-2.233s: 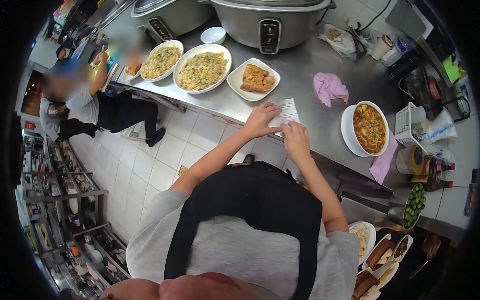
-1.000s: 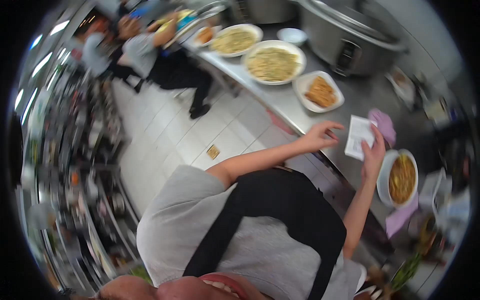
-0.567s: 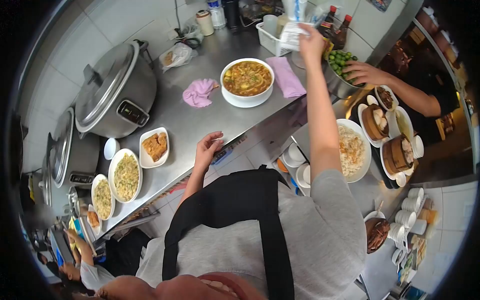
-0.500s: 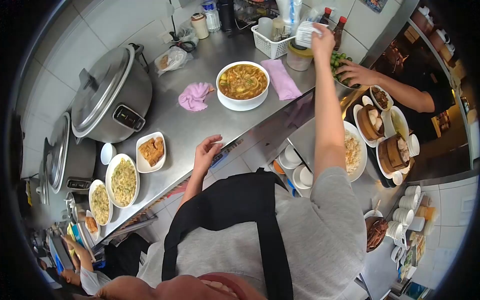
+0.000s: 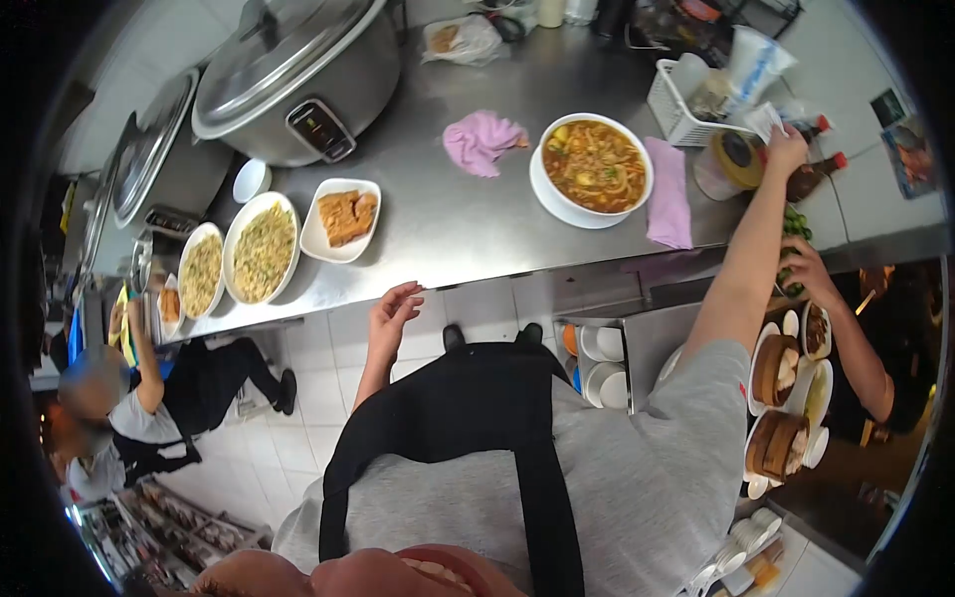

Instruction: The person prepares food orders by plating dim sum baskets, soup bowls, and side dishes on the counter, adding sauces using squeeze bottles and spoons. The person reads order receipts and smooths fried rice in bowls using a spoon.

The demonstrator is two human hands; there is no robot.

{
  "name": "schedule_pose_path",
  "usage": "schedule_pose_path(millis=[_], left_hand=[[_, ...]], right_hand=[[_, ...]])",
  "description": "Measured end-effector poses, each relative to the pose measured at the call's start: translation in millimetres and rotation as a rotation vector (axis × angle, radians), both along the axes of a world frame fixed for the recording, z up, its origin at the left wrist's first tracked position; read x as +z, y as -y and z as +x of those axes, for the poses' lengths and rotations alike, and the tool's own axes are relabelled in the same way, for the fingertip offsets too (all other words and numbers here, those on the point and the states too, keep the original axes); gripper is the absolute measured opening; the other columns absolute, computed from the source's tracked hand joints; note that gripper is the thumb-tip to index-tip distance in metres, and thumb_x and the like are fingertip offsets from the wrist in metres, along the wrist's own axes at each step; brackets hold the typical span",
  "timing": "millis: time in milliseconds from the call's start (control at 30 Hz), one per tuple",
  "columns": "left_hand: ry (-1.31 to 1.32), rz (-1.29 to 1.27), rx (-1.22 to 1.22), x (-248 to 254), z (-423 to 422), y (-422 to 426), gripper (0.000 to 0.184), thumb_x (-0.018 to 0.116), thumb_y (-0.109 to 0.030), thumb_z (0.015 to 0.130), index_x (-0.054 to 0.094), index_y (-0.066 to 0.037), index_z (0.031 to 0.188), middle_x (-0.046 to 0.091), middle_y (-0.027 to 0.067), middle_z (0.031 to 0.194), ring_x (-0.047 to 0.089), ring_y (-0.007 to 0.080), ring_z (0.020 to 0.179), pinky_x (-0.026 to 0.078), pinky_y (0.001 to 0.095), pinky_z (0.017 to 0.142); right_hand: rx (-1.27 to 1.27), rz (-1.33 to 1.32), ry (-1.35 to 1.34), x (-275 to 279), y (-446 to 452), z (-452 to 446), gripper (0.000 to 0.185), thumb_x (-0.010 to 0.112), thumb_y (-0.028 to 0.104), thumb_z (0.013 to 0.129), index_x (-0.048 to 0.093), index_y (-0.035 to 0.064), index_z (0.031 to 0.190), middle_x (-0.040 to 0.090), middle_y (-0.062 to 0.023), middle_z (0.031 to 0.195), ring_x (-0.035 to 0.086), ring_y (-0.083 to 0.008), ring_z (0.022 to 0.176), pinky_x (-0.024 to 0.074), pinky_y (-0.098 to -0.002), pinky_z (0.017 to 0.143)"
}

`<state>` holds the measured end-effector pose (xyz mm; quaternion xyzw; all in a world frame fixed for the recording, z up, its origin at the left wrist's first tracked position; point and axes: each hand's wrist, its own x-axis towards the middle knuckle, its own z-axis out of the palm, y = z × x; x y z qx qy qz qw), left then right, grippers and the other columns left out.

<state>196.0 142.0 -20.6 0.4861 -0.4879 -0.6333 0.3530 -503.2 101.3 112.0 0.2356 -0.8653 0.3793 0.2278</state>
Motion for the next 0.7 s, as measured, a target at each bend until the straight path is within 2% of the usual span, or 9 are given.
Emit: schedule_pose_path(millis=[133, 200, 267, 333, 400, 467, 500, 567, 700], left_hand=[[0.026, 0.065, 0.136, -9, 29, -13, 0.027, 0.049, -0.007, 0.083, 0.052, 0.000, 0.109, 0.057, 0.0095, 0.104, 0.056, 0.0161, 0.088, 0.046, 0.0278, 0.074], [0.012, 0.043, 0.186, -8, 38, -11, 0.029, 0.049, -0.008, 0.083, 0.050, -0.001, 0.111, 0.057, 0.0097, 0.103, 0.056, 0.0165, 0.088, 0.046, 0.0275, 0.073], [-0.089, 0.090, 0.281, 1, 42, -5, 0.029, 0.049, -0.009, 0.084, 0.048, 0.000, 0.112, 0.057, 0.0094, 0.102, 0.056, 0.0155, 0.085, 0.047, 0.0249, 0.070], [-0.152, 0.121, 0.338, 5, 48, 7, 0.039, 0.048, -0.009, 0.084, 0.038, -0.001, 0.121, 0.057, 0.0122, 0.101, 0.058, 0.0165, 0.083, 0.048, 0.0253, 0.068], [-0.202, 0.105, 0.437, 5, 52, 19, 0.049, 0.047, -0.011, 0.085, 0.025, -0.002, 0.127, 0.056, 0.0163, 0.100, 0.059, 0.0185, 0.081, 0.049, 0.0263, 0.066], [-0.275, 0.108, 0.410, -1, 59, 33, 0.060, 0.046, -0.014, 0.086, 0.007, -0.005, 0.131, 0.056, 0.0205, 0.098, 0.060, 0.0218, 0.078, 0.050, 0.0282, 0.064], [-0.297, 0.141, 0.421, 0, 58, 40, 0.063, 0.045, -0.015, 0.087, 0.002, -0.007, 0.132, 0.056, 0.0212, 0.097, 0.060, 0.0232, 0.077, 0.051, 0.0290, 0.064], [-0.354, 0.181, 0.408, -4, 60, 53, 0.072, 0.044, -0.017, 0.087, -0.012, -0.011, 0.131, 0.055, 0.0224, 0.095, 0.061, 0.0259, 0.073, 0.052, 0.0310, 0.061], [-0.345, 0.241, 0.416, -2, 61, 71, 0.077, 0.046, -0.016, 0.085, -0.016, -0.016, 0.130, 0.053, 0.0231, 0.095, 0.060, 0.0262, 0.068, 0.052, 0.0319, 0.055]], right_hand=[[-0.055, 0.733, -0.094, -57, 3, -20, 0.036, 0.062, 0.036, 0.066, 0.064, 0.0119, 0.092, 0.061, -0.0164, 0.091, 0.058, -0.0309, 0.088, 0.0445, -0.0380, 0.077], [0.087, 0.626, -0.080, -87, -3, -36, 0.044, 0.061, 0.042, 0.067, 0.061, 0.0104, 0.097, 0.060, -0.0194, 0.088, 0.056, -0.0327, 0.090, 0.0434, -0.0395, 0.079], [-0.284, 0.397, 0.111, -20, -15, 99, 0.050, 0.061, 0.042, 0.066, 0.056, 0.0106, 0.104, 0.054, -0.0195, 0.100, 0.051, -0.0359, 0.098, 0.0421, -0.0435, 0.080], [-0.369, 0.175, -0.120, 2, -12, 151, 0.054, 0.062, 0.043, 0.069, 0.051, 0.0103, 0.110, 0.048, -0.0180, 0.108, 0.050, -0.0343, 0.098, 0.0424, -0.0442, 0.078], [0.293, -0.093, -0.656, -12, 13, 141, 0.043, 0.060, 0.031, 0.075, 0.051, 0.0067, 0.110, 0.049, -0.0175, 0.106, 0.052, -0.0308, 0.090, 0.0439, -0.0407, 0.075], [0.904, -0.398, 0.320, -1, 57, 289, 0.026, 0.055, 0.011, 0.077, 0.056, 0.0054, 0.103, 0.056, -0.0134, 0.089, 0.056, -0.0187, 0.080, 0.0458, -0.0287, 0.069], [1.005, -0.144, -0.246, -10, 84, 337, 0.027, 0.055, 0.012, 0.077, 0.057, 0.0085, 0.104, 0.058, -0.0085, 0.090, 0.056, -0.0155, 0.081, 0.0457, -0.0278, 0.071], [1.296, 0.150, 0.132, -74, 137, 400, 0.035, 0.056, 0.023, 0.077, 0.053, 0.0107, 0.110, 0.057, -0.0125, 0.100, 0.056, -0.0277, 0.091, 0.0420, -0.0318, 0.083], [0.913, 0.708, -0.054, -136, 140, 470, 0.041, 0.053, 0.022, 0.076, 0.047, 0.0137, 0.117, 0.046, -0.0161, 0.116, 0.040, -0.0340, 0.111, 0.0284, -0.0482, 0.093]])
